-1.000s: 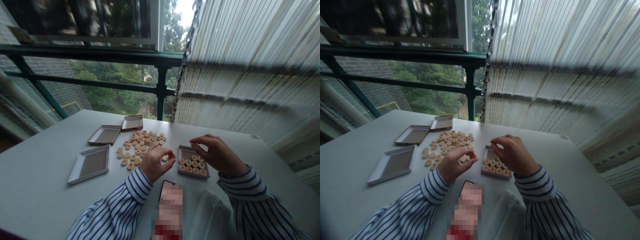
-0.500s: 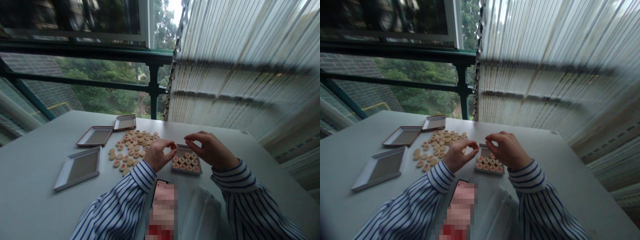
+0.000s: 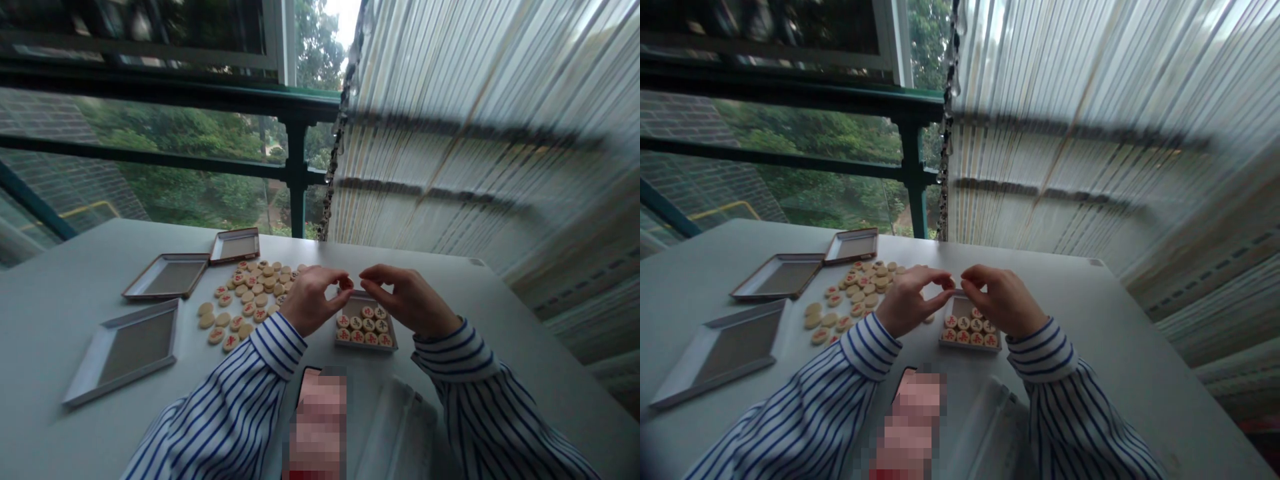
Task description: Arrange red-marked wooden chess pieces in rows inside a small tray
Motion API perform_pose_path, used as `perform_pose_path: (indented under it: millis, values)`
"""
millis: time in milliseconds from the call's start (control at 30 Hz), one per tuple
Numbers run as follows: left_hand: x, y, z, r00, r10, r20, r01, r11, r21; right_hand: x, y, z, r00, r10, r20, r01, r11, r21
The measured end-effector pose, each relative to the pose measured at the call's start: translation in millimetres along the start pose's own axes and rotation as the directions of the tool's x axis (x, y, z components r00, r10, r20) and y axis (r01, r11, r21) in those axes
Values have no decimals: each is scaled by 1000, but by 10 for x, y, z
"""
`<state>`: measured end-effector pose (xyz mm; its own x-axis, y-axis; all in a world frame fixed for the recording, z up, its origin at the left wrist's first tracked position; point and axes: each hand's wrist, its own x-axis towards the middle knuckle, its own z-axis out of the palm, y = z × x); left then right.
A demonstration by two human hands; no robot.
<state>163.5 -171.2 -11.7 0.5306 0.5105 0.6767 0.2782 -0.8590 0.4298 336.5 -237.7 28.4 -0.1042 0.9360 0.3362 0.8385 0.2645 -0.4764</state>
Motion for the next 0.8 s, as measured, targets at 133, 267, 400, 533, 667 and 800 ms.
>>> perform_pose_path:
  millis: [133,267,400,533,667,800]
  values:
    - [3,13,8,1000,16,-5,-16,999,29,16,17,79,999,-4,35,-2,987,162]
    - [0,6,18,999,25,-19,-25,999,24,23,24,120,999,0,51,-12,969,246]
    - [-1,11,17,1000,12,-17,-12,1000,26,27,39,140,997,24,73,-46,946,321]
    - [-2,32,7,1000,-16,-4,16,1000,14,29,50,144,998,9,61,-29,945,325]
    - [-1,38,-9,990,-133,53,140,979,-148,28,42,130,998,9,57,-25,959,283]
    - [21,28,-20,938,-297,178,344,851,-396,29,22,110,999,-20,42,9,969,247]
